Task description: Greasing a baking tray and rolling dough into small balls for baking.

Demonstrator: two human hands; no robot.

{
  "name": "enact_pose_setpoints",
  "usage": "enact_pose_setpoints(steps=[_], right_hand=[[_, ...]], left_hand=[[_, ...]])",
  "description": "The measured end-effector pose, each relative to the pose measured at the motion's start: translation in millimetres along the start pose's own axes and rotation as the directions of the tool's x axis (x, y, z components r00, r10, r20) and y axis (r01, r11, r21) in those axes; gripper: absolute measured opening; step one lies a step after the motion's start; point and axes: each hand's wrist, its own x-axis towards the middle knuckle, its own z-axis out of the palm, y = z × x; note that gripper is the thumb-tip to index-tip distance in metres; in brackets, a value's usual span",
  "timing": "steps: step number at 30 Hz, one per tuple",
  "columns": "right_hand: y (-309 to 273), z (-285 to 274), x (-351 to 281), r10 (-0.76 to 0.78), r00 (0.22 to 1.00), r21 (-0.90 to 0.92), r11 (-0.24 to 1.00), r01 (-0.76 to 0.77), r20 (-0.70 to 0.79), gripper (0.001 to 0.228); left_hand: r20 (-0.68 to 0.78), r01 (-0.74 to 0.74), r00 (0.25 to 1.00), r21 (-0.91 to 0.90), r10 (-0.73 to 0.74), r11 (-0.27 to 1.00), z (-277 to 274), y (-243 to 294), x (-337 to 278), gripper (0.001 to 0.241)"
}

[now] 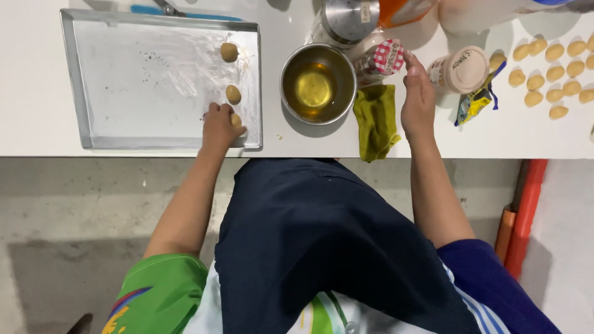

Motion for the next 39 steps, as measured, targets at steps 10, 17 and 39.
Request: enact_pose_setpoints(steps=[10, 17, 39], right_hand=[[8.4, -0.7, -16.5, 0.055, 0.998, -0.068, 0.996, -0.058, -0.043, 0.053], [5.5, 1.6, -11.4, 0.031, 0.998, -0.059, 0.998, -0.034, -0.046, 0.056], [5.3, 0.8, -15.8, 0.115, 0.990, -0.045, 0.992, -0.119, -0.083, 0.055]], left_hand=[[0.001, -0.107, 0.994, 0.036, 0.107, 0.994, 9.6, 3.0, -19.0, 0.047], [-0.045, -0.029, 0.999, -0.013, 0.028, 1.000, -14.8, 12.3, 20.7, 0.068], [-0.049, -0.346, 0.935, 0.111, 0.353, 0.932, -24.7, 36.0, 58.4, 0.068]])
